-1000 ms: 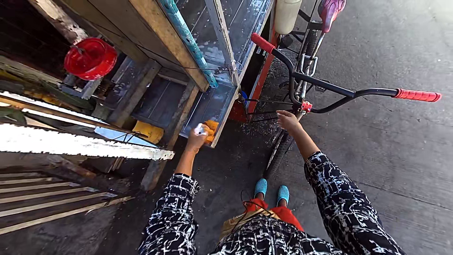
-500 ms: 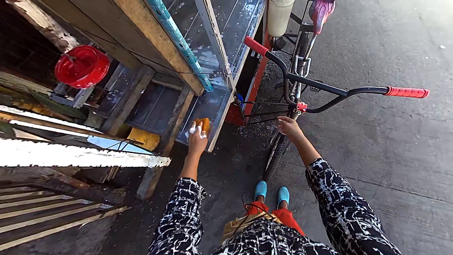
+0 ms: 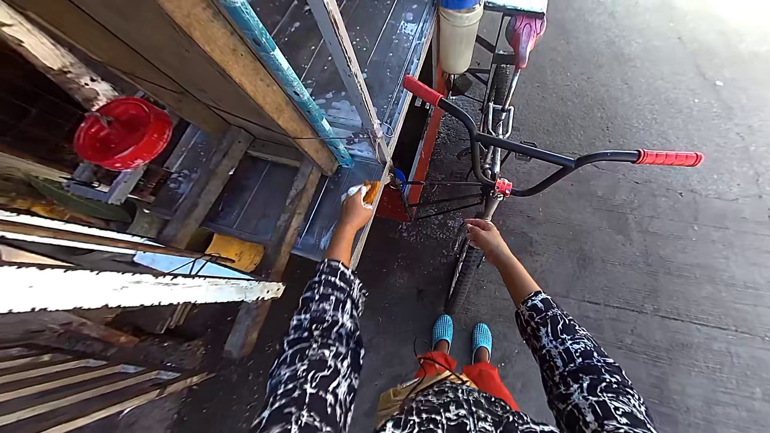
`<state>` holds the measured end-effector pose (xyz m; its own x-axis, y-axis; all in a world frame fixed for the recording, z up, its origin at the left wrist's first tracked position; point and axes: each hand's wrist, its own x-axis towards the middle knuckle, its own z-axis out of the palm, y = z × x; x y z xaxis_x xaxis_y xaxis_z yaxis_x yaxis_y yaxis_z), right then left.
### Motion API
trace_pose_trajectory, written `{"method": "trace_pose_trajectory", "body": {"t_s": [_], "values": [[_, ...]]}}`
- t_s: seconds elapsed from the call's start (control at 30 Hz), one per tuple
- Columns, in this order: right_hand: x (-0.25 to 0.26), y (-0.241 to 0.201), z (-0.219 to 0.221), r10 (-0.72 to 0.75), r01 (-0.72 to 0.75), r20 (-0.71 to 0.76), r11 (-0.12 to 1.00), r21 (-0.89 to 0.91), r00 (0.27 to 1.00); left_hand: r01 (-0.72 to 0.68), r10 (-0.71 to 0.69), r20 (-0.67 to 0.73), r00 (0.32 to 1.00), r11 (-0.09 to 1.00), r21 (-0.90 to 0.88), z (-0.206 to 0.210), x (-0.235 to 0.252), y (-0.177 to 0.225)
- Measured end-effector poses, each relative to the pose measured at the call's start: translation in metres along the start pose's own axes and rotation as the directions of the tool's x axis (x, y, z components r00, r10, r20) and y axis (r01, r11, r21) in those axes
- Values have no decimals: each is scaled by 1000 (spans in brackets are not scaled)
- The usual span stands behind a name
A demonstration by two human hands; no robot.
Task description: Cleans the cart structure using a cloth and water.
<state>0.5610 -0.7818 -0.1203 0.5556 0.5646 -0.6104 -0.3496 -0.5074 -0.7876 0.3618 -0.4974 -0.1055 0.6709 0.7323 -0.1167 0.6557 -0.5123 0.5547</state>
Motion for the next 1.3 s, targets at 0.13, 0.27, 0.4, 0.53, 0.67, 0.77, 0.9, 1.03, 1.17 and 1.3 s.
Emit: {"method": "trace_pose_trajectory", "body": {"t_s": [0.13, 0.27, 0.4, 0.53, 0.67, 0.77, 0.9, 1.03, 1.17, 1.3], "values": [[-2, 7, 6, -17, 18, 52, 1000, -19, 998, 132, -140, 94, 986, 987, 88, -14, -99, -40], [-5, 5, 9, -7, 9, 82, 1000, -19, 997, 167, -192, 88, 977, 957, 236, -30, -117, -30], [-11, -4, 2, -17, 17, 76, 1000, -8, 997, 157, -132, -95, 987, 928, 339, -39, -73, -29], [-13, -5, -10, -34, 35, 76, 999, -5, 997, 273, -248, -115, 962, 850, 451, -39, -81, -41], [-12, -3, -16, -50, 49, 74, 999, 16, 996, 364, -299, -224, 928, 859, 359, -27, -117, -51], [-14, -2, -11, -41, 36, 91, 998, 51, 995, 356, -298, -232, 926, 893, 276, -15, -122, -36], [-20, -4, 6, -6, -12, 176, 995, 103, 984, 227, -209, -198, 958, 971, 72, 0, -111, -22], [-27, -19, 17, -17, -14, 306, 995, 98, 952, 252, -329, -363, 872, 937, -243, -2, -105, 15], [-36, -31, 10, -146, 80, 447, 983, 164, 883, 68, -521, -339, 783, 614, -786, 46, -101, 116], [-48, -33, -9, -339, 278, 514, 941, 194, 788, 9, -607, -122, 785, 209, -978, 107, -104, 232]]}}
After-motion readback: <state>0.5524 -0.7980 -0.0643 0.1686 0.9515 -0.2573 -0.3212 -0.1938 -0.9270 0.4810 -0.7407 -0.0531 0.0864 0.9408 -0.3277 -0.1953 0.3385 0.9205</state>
